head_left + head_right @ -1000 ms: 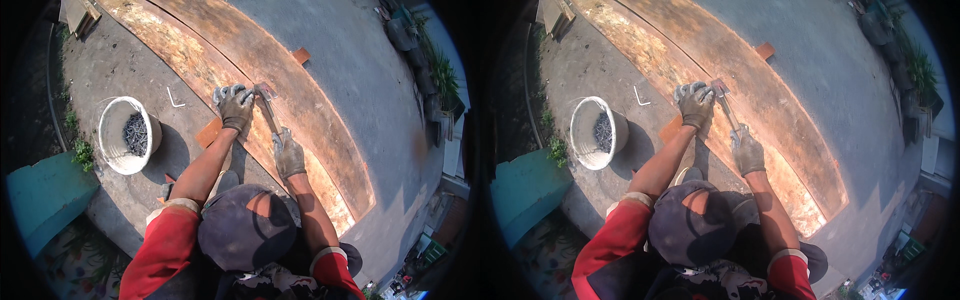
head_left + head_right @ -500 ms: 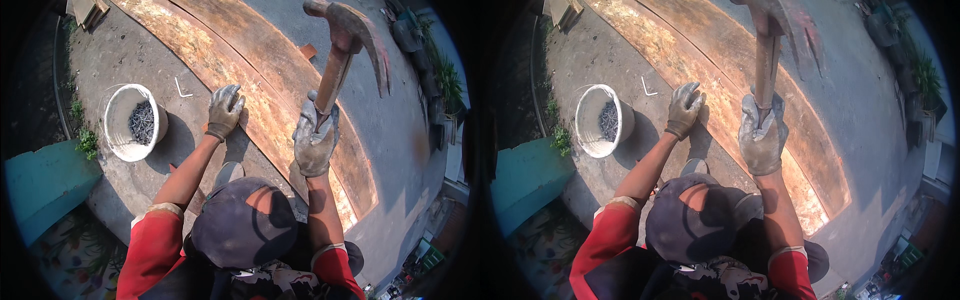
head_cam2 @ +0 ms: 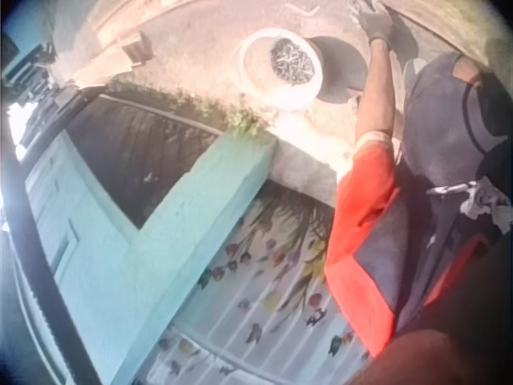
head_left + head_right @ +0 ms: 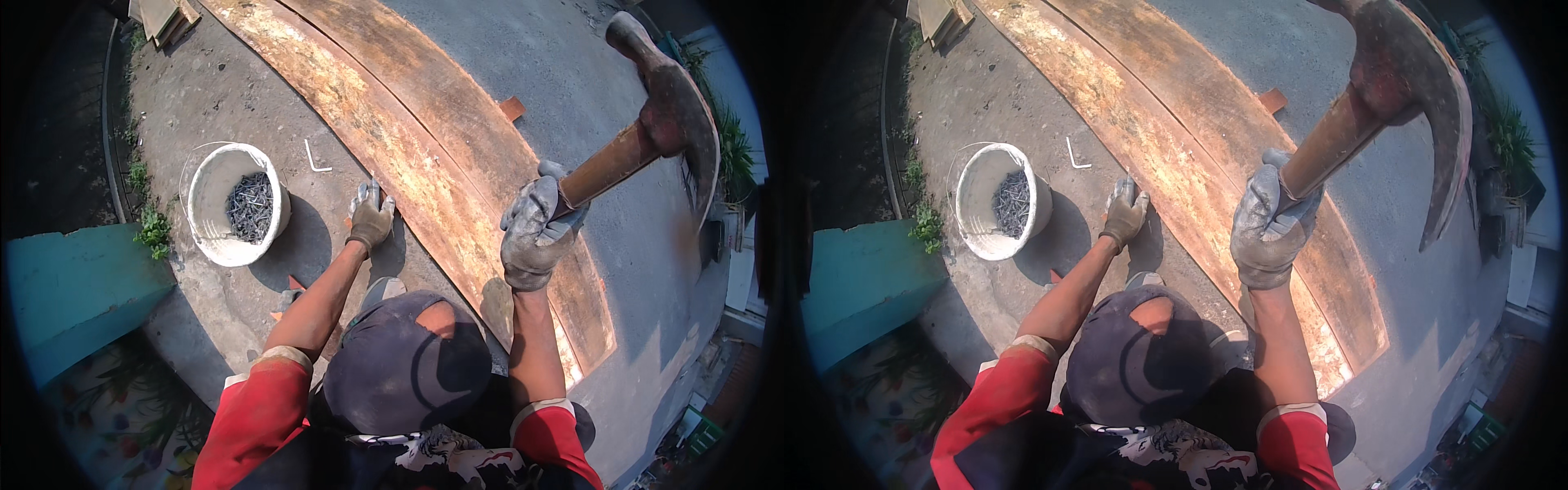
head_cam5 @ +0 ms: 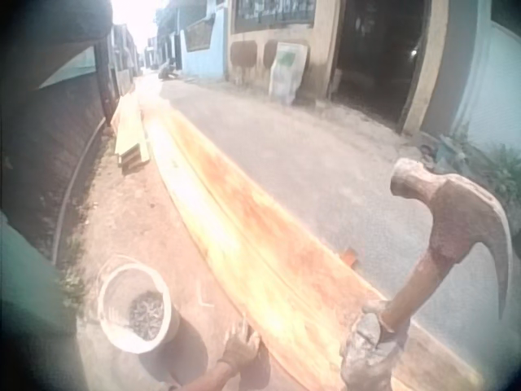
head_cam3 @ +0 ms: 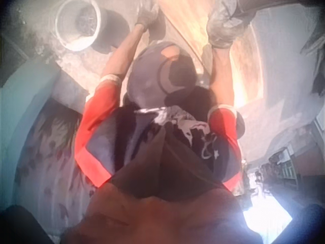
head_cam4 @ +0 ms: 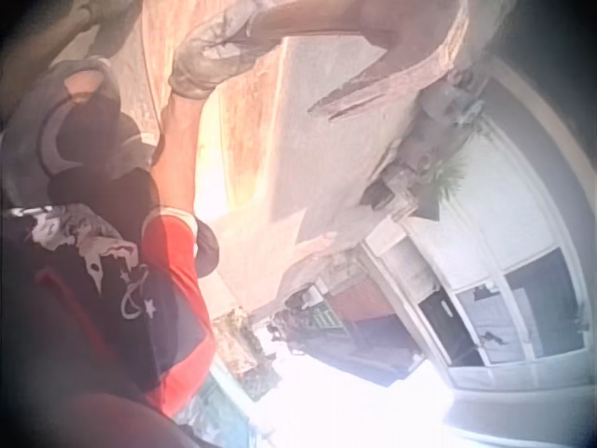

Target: The person hammers nails into wooden planks to join them together. They then retrieve a smaller piece of wood, saw it to size, and nail it onto the planks. The person works outdoors on a concrete surface, using a hammer, hand saw, and nails from a bucket.

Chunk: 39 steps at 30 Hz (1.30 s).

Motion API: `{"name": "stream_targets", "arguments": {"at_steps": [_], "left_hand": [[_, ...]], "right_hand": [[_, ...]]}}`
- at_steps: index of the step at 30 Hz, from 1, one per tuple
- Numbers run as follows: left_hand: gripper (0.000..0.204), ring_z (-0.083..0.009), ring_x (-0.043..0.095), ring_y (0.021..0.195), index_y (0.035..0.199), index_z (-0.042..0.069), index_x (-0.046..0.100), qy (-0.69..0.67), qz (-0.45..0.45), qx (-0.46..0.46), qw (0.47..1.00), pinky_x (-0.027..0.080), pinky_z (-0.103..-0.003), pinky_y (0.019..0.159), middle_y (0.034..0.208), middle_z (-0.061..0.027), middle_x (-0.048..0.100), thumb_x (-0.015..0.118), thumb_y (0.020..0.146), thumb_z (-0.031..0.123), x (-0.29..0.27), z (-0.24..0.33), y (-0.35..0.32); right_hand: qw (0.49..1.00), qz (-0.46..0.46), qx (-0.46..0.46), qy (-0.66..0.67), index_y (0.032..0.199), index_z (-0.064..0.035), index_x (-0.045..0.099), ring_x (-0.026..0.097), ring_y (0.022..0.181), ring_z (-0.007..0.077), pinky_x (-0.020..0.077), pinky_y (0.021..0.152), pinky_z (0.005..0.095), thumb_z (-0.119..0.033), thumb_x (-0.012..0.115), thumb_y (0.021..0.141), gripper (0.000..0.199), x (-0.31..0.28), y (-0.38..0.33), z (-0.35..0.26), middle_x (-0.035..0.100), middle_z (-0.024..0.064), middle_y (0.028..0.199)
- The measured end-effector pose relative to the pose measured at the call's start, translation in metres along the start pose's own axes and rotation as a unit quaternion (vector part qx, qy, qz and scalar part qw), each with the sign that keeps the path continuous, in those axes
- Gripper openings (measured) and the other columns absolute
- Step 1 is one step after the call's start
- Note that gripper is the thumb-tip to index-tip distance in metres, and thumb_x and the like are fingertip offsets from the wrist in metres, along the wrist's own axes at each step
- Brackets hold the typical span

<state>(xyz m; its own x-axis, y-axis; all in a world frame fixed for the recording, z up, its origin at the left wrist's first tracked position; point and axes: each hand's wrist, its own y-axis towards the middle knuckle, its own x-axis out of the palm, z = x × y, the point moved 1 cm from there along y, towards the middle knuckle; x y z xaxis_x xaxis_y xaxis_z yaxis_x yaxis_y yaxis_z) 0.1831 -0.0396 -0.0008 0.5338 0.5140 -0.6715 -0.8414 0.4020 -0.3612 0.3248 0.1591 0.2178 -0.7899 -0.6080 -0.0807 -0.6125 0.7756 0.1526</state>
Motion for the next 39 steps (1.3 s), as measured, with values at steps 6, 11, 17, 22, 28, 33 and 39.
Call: {"name": "stream_targets", "arguments": {"at_steps": [6,11,17,22,28,33,39], "left_hand": [[0.074,-0.0431,0.028,0.151,0.159,0.005,0.033,0.009,-0.009,0.017,1.000,0.015,-0.050,0.125,0.160,-0.0313,0.034,0.051,0.101,0.047,0.026,0.014,0.001],[0.076,-0.0430,0.026,0.152,0.161,0.005,0.028,0.005,0.004,0.028,1.000,0.015,-0.051,0.125,0.159,-0.0312,0.034,0.049,0.102,0.048,0.014,0.006,-0.001],[0.068,-0.0410,0.042,0.145,0.155,0.003,0.039,0.001,-0.022,0.041,0.999,0.033,-0.043,0.120,0.153,-0.0305,0.044,0.055,0.101,0.040,-0.038,0.024,-0.021],[0.020,-0.0322,0.071,0.093,0.107,0.003,0.071,-0.134,0.237,0.174,0.947,0.055,-0.040,0.087,0.101,-0.0152,0.071,0.070,0.093,0.018,-0.191,0.038,-0.072],[0.053,-0.0384,0.058,0.126,0.142,0.021,0.061,0.362,0.051,0.124,0.923,0.048,-0.046,0.108,0.136,-0.0190,0.062,0.067,0.089,0.023,-0.254,-0.122,-0.009],[0.030,-0.0364,0.063,0.118,0.113,0.009,0.074,0.414,0.012,0.053,0.909,0.050,-0.047,0.101,0.121,-0.0183,0.069,0.066,0.091,0.028,-0.236,-0.096,0.001],[0.033,-0.0361,0.063,0.117,0.115,0.014,0.075,0.327,0.057,0.078,0.940,0.049,-0.048,0.102,0.122,-0.0157,0.070,0.067,0.091,0.034,-0.245,-0.101,-0.019]], "right_hand": [[0.868,-0.130,0.178,-0.444,0.139,-0.0047,0.055,0.070,0.097,0.0463,0.0545,0.082,0.0499,-0.038,0.056,0.104,0.049,-0.040,-0.046,0.117,0.070,0.0309,0.107],[0.971,-0.034,0.009,-0.237,0.127,-0.0002,0.058,0.073,0.086,0.0411,0.0540,0.072,0.0503,-0.026,0.055,0.105,0.034,-0.005,-0.022,0.014,0.073,0.0248,0.097],[0.840,-0.188,0.125,-0.494,0.126,-0.0009,0.060,0.068,0.085,0.0501,0.0528,0.073,0.0563,-0.034,0.062,0.099,0.042,-0.017,-0.080,0.137,0.070,0.0314,0.092],[0.873,-0.147,0.089,-0.457,0.131,0.0004,0.059,0.069,0.083,0.0492,0.0529,0.072,0.0552,-0.035,0.060,0.102,0.046,-0.045,-0.081,0.114,0.069,0.0322,0.087],[0.932,-0.075,0.159,-0.316,0.129,0.0020,0.060,0.070,0.085,0.0436,0.0527,0.076,0.0500,-0.031,0.064,0.101,0.043,-0.030,-0.082,0.109,0.070,0.0288,0.093],[0.938,-0.020,0.143,-0.315,0.128,0.0003,0.062,0.070,0.082,0.0270,0.0530,0.073,0.0416,-0.027,0.065,0.101,0.038,-0.055,-0.076,0.097,0.072,0.0189,0.099],[0.945,0.007,0.186,-0.267,0.126,-0.0039,0.064,0.064,0.067,0.0172,0.0502,0.060,0.0357,-0.030,0.065,0.102,0.036,-0.060,-0.077,0.096,0.068,0.0084,0.083]]}}
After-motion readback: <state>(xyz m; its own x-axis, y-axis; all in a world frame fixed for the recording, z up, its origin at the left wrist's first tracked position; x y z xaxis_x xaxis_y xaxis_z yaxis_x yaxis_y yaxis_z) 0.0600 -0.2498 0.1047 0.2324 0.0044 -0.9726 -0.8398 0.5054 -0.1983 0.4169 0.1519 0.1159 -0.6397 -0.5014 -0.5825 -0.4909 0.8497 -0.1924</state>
